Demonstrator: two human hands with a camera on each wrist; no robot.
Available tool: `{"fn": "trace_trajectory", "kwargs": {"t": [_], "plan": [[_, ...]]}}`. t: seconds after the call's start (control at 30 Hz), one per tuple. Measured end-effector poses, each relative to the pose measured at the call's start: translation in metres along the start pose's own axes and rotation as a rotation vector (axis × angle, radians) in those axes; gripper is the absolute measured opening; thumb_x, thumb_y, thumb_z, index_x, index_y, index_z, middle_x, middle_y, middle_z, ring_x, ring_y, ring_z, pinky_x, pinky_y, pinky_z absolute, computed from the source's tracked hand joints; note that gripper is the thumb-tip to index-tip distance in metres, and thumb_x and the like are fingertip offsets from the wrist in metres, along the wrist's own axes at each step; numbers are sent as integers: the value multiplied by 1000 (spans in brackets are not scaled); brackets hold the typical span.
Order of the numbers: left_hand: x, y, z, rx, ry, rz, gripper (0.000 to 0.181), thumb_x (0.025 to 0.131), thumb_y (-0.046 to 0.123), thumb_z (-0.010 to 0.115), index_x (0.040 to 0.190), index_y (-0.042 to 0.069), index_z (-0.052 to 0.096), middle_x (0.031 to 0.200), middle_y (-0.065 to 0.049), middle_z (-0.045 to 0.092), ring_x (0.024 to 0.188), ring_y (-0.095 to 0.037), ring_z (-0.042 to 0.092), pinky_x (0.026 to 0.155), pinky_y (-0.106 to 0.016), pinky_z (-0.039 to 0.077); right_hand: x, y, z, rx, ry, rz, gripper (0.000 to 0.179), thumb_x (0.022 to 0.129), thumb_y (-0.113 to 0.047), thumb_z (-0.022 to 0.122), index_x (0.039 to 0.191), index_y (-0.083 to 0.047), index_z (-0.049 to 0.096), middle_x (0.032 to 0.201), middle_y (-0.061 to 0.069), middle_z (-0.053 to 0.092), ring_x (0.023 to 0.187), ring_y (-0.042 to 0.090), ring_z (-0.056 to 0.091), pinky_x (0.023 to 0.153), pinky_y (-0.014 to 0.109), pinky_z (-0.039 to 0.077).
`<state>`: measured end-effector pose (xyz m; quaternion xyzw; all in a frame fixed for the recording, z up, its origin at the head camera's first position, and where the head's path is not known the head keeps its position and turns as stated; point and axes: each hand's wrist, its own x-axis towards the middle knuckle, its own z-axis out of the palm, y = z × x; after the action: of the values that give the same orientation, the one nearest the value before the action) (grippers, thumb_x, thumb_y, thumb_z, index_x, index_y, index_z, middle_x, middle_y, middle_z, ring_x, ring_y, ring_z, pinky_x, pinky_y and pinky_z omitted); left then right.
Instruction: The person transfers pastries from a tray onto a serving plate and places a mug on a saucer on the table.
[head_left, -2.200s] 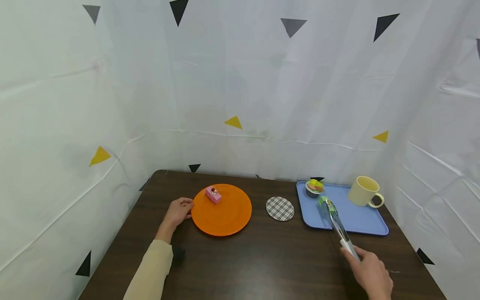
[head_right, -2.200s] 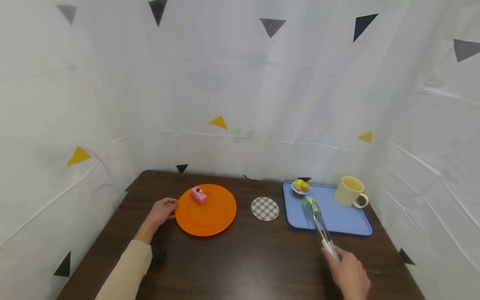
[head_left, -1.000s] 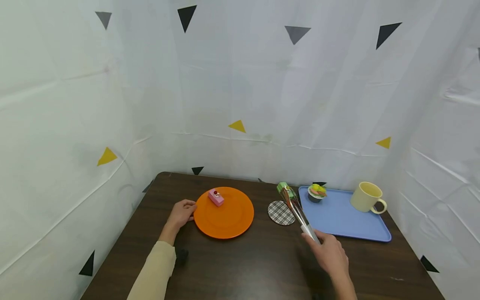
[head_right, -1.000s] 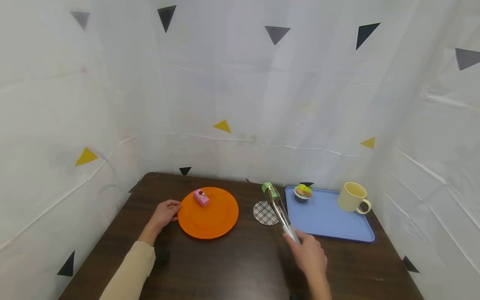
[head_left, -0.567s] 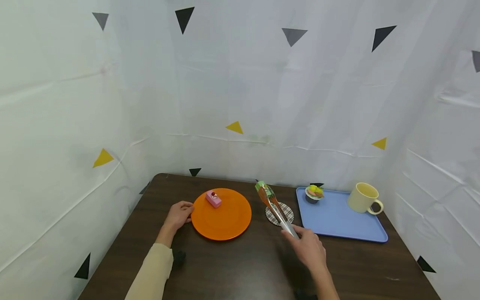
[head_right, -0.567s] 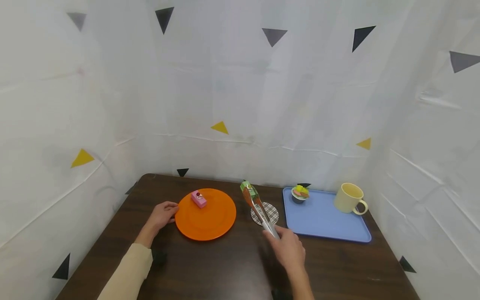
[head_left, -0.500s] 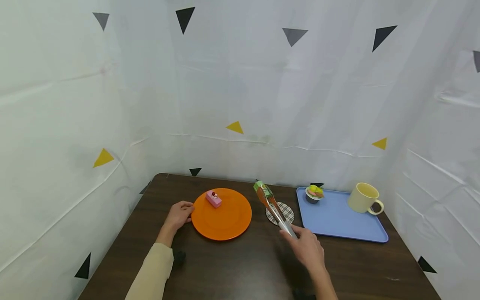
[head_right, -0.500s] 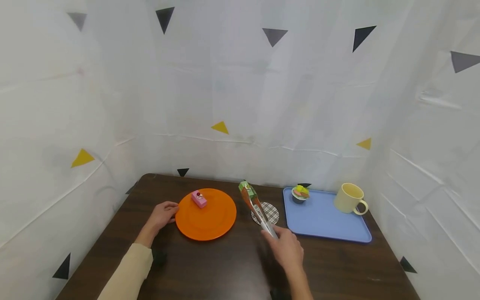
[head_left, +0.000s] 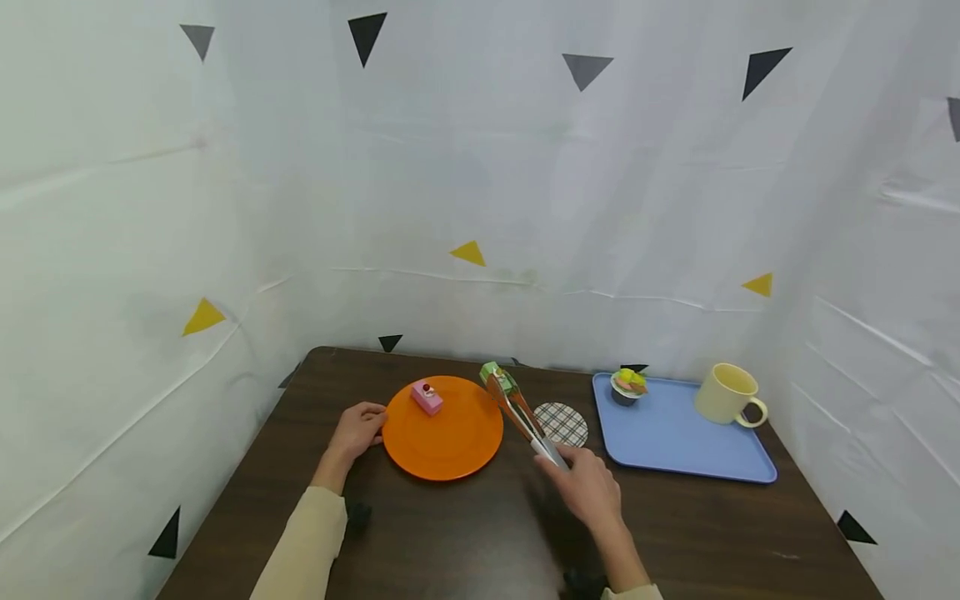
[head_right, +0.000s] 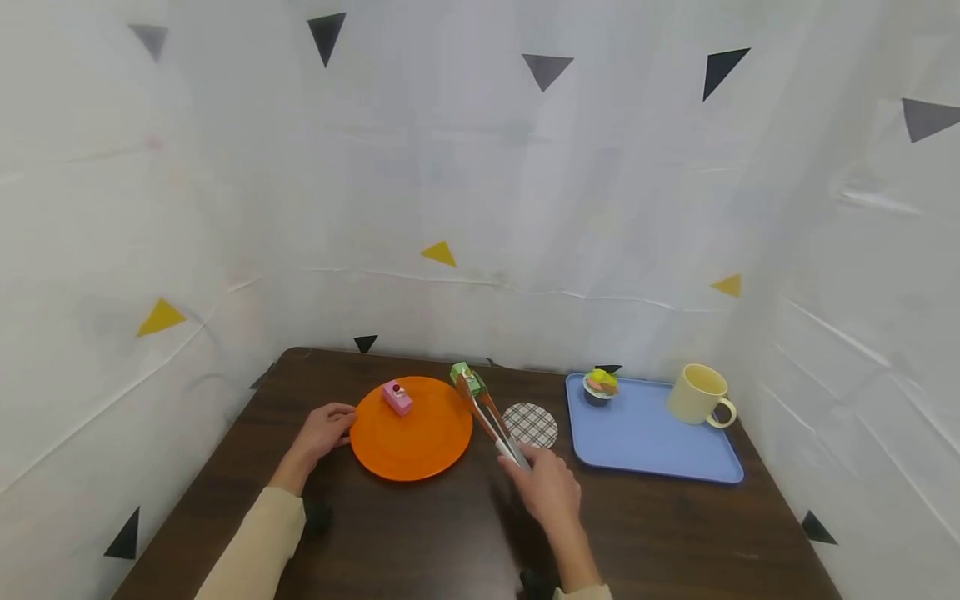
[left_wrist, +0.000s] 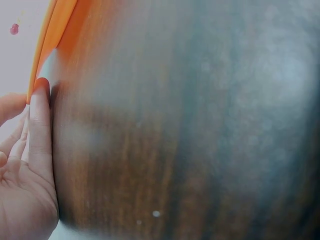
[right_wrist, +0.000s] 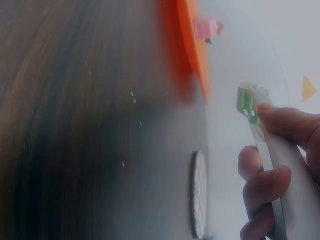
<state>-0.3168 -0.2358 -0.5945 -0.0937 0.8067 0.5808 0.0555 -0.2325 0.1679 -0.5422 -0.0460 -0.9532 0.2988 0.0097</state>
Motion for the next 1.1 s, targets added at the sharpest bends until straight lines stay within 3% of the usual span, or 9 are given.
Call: {"fn": "trace_trajectory", "kwargs": {"t": [0.4, 0.6, 0.87, 1.1], "plan": [[5, -2, 1, -3, 2, 5, 37, 112, 22, 60, 141, -1, 62, 140, -25, 68, 116, -29, 70, 88, -32, 66, 5, -19, 17, -13, -32, -26, 47, 95, -58, 76, 134, -31, 77, 110, 3, 79, 83, 23, 68, 62, 41, 47], [9, -4, 1, -18, 11, -25, 36, 112, 23, 60, 140, 1, 63, 139, -23, 69, 114, -28, 70, 88, -31, 66, 5, -25, 25, -55, -37, -50, 48, 94, -58, 77, 134, -32, 77, 110, 3, 79, 82, 23, 68, 62, 44, 48], [6, -2, 2, -15, 8, -12, 37, 112, 21, 59, 141, -2, 61, 140, -26, 68, 119, -32, 69, 90, -33, 66, 4, -30, 37, -94, -52, -64, 44, 96, -55, 77, 135, -34, 77, 83, -2, 70, 68, 20, 59, 57, 39, 42], [3, 2, 0, -17, 14, -18, 37, 112, 22, 59, 142, -1, 61, 139, -24, 68, 117, -30, 69, 90, -32, 65, 5, -34, 43, -145, -43, -78, 44, 95, -54, 78, 134, -33, 76, 74, -2, 62, 65, 21, 57, 55, 38, 40]]}}
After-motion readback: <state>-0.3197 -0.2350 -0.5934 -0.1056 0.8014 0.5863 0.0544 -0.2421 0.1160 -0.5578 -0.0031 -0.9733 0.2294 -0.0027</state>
